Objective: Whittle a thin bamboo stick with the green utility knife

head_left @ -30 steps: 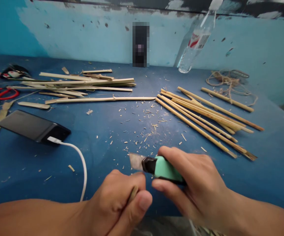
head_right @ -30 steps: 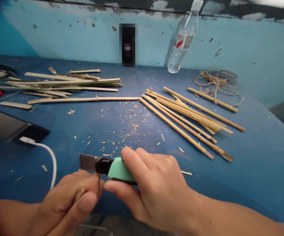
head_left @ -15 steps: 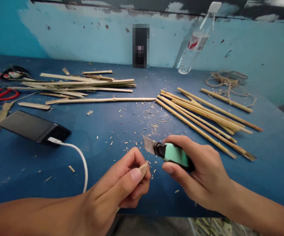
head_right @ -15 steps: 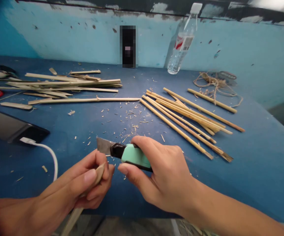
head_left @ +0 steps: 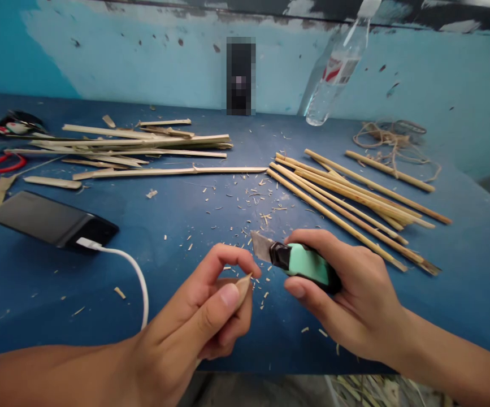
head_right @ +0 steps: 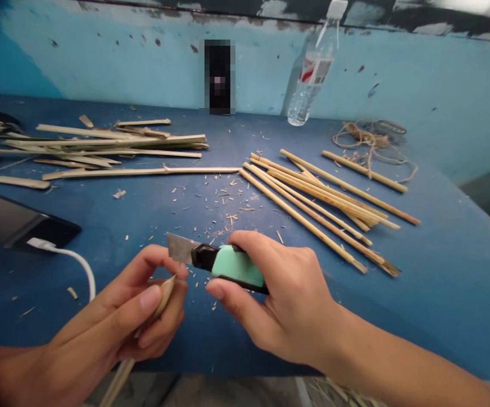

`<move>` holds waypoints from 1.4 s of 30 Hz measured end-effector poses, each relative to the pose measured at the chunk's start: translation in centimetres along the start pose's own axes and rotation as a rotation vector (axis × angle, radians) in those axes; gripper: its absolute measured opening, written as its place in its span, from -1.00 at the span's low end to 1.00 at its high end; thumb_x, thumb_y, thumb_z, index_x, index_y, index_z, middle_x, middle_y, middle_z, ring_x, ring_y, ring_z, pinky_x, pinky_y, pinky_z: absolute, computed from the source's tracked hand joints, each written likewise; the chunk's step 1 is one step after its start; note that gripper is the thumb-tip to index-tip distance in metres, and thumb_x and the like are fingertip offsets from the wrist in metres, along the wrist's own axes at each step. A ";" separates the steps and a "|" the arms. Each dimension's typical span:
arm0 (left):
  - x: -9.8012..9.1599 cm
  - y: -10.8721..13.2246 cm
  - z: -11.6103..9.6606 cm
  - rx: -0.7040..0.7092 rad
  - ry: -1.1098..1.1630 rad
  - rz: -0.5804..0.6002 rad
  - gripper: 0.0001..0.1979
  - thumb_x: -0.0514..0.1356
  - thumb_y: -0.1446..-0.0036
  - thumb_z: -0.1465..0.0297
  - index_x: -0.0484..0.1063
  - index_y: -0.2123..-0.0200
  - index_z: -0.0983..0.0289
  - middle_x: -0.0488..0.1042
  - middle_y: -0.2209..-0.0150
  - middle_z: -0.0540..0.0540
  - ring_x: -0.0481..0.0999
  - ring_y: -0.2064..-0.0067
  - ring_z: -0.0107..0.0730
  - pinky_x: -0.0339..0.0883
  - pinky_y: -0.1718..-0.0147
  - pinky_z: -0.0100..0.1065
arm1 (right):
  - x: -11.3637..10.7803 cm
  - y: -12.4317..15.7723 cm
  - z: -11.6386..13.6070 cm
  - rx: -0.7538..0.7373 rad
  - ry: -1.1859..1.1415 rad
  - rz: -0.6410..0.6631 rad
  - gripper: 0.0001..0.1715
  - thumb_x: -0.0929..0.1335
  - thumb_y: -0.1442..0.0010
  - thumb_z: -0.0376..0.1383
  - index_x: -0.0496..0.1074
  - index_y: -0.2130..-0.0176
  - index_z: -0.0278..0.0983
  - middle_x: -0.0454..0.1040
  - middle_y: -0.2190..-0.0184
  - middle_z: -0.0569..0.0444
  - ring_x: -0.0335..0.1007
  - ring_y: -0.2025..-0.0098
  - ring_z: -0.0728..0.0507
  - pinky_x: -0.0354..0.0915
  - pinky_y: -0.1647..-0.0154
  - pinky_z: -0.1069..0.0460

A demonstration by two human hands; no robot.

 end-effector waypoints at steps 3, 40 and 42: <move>0.0 0.0 -0.2 -0.013 -0.022 -0.017 -0.80 -0.01 -0.51 0.15 0.35 -0.04 -0.01 0.24 0.45 -0.12 0.06 0.49 -0.50 -0.04 0.52 -0.48 | 0.0 0.1 0.0 -0.006 -0.010 -0.006 -0.65 0.35 -0.40 -0.04 0.40 0.01 -0.24 0.51 0.40 0.21 0.33 0.52 0.06 0.22 0.48 0.12; 0.8 0.5 -0.5 0.132 -0.506 -0.079 -0.46 0.06 -0.43 0.02 0.07 0.52 0.21 -0.09 0.62 -0.15 -0.09 0.59 -0.54 -0.21 0.60 -0.33 | 1.1 -0.1 -0.3 0.076 0.026 0.037 -0.65 0.29 -0.46 0.01 0.37 0.04 -0.20 0.43 0.49 0.24 0.24 0.58 0.02 0.11 0.52 0.07; 1.2 0.8 -0.6 0.081 -0.504 0.037 -0.44 0.13 -0.39 0.01 0.02 0.53 0.20 -0.09 0.61 -0.16 -0.10 0.56 -0.52 -0.20 0.58 -0.33 | 0.0 -0.8 -2.5 0.216 0.156 -0.051 -0.61 0.28 -0.44 0.05 0.40 0.08 -0.19 0.37 0.55 0.23 0.22 0.57 -0.01 0.08 0.51 0.06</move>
Point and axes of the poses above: each hand's wrist, its own y-axis away from the middle knuckle, its own x-axis out of the palm, z = x × y, the point moved 5 cm from there along -y, towards the middle knuckle
